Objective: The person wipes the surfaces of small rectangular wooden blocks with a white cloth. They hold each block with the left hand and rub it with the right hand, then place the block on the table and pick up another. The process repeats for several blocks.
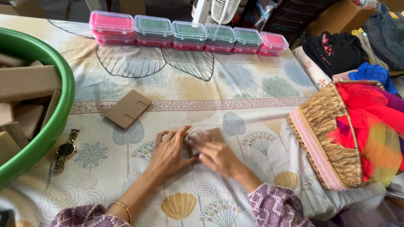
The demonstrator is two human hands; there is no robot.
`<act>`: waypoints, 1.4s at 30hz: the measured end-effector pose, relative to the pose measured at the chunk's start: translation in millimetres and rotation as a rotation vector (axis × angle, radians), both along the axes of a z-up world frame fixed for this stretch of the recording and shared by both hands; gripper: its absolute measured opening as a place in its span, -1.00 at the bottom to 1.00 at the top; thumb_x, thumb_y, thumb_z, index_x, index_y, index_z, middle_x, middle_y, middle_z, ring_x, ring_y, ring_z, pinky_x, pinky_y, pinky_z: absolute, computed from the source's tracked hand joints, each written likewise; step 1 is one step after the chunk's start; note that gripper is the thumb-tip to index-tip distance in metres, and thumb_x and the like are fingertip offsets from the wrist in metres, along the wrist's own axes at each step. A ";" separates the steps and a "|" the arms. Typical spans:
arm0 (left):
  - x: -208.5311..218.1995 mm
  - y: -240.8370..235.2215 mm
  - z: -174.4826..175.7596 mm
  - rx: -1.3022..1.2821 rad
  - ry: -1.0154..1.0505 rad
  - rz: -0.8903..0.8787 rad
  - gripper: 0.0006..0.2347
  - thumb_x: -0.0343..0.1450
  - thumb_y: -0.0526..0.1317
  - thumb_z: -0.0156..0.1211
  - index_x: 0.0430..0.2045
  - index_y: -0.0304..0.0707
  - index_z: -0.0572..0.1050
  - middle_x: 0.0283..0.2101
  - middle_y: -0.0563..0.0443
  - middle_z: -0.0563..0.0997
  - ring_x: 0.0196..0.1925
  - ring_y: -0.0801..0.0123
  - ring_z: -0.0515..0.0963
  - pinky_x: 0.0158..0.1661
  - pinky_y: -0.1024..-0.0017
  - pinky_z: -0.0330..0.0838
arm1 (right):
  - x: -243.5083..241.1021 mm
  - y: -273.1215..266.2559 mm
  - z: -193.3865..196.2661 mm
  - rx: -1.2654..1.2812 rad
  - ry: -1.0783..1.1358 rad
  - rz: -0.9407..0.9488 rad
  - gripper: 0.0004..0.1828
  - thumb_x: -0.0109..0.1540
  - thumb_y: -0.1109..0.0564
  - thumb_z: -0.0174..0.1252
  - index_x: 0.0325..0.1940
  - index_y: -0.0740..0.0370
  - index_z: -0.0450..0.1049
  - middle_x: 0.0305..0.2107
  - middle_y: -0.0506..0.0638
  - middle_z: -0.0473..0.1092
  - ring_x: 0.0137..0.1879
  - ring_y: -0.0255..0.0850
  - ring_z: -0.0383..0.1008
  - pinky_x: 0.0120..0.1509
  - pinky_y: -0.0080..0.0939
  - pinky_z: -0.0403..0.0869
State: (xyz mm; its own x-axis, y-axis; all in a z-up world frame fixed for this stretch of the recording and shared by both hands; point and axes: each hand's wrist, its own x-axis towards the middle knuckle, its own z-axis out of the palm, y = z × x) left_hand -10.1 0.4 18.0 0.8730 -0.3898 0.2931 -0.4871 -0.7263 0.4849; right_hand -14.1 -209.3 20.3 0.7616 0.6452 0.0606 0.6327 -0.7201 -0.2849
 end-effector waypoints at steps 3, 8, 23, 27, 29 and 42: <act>1.0 -0.3 -1.2 -0.014 -0.050 0.005 -0.23 0.10 0.22 0.33 0.10 -0.19 0.21 -0.15 -0.09 0.61 -0.01 0.26 0.54 0.19 0.16 0.06 | 4.7 1.9 11.6 -0.073 -0.135 0.099 -0.33 0.25 -0.22 -0.04 0.44 -0.14 0.05 0.42 -0.17 -0.04 0.54 -0.19 -0.16 0.57 0.24 -0.06; 5.3 3.3 -4.6 -0.070 -0.123 0.024 -0.38 0.20 0.26 0.23 -0.04 -0.18 0.32 -0.24 -0.14 0.65 -0.22 0.22 0.64 0.14 0.18 0.13 | 23.8 -24.3 13.7 0.085 -0.044 -0.071 -0.30 0.05 -0.01 0.18 0.29 -0.07 0.23 0.26 -0.12 0.19 0.37 -0.13 0.12 0.37 -0.01 0.15; -1.0 1.0 -4.9 -0.358 -0.042 0.033 -0.87 0.40 -0.22 0.15 -0.22 -0.13 0.45 -0.29 0.04 0.68 -0.35 0.30 0.64 -0.18 0.32 0.47 | 43.6 -50.7 -30.3 0.647 0.112 -0.410 -0.46 0.04 -0.21 0.28 -0.07 0.20 0.52 -0.37 0.04 0.50 -0.42 -0.30 0.43 -0.44 -0.36 0.43; 1.2 -1.8 -13.2 -0.206 -0.116 0.064 -0.79 0.31 -0.10 0.27 -0.26 -0.06 0.47 -0.19 0.03 0.63 -0.19 0.30 0.59 0.00 0.27 0.39 | 49.9 -66.4 -29.2 0.751 -0.190 -0.525 -0.29 0.28 -0.43 -0.08 0.22 0.18 0.29 -0.05 0.04 0.38 0.00 -0.26 0.45 -0.06 -0.38 0.56; 3.8 -1.7 0.9 -0.154 -0.177 0.059 -0.68 0.25 -0.02 0.30 -0.23 -0.10 0.46 -0.12 -0.01 0.58 -0.11 0.27 0.54 0.02 0.23 0.32 | 36.5 -36.1 3.2 0.871 -0.125 -0.365 -0.24 0.24 -0.48 -0.18 0.24 0.13 0.21 -0.01 0.03 0.23 0.04 -0.26 0.40 -0.16 -0.39 0.59; -1.8 -3.3 -1.0 -0.022 -0.065 -0.017 -0.21 0.10 0.23 0.40 0.08 -0.27 0.26 -0.08 -0.11 0.53 0.01 0.23 0.46 0.12 0.12 0.13 | 31.1 -29.3 -17.4 0.169 -0.302 -0.198 -0.57 0.21 0.23 0.13 0.17 0.08 0.42 0.08 -0.06 0.42 0.15 -0.13 0.32 0.31 -0.10 0.31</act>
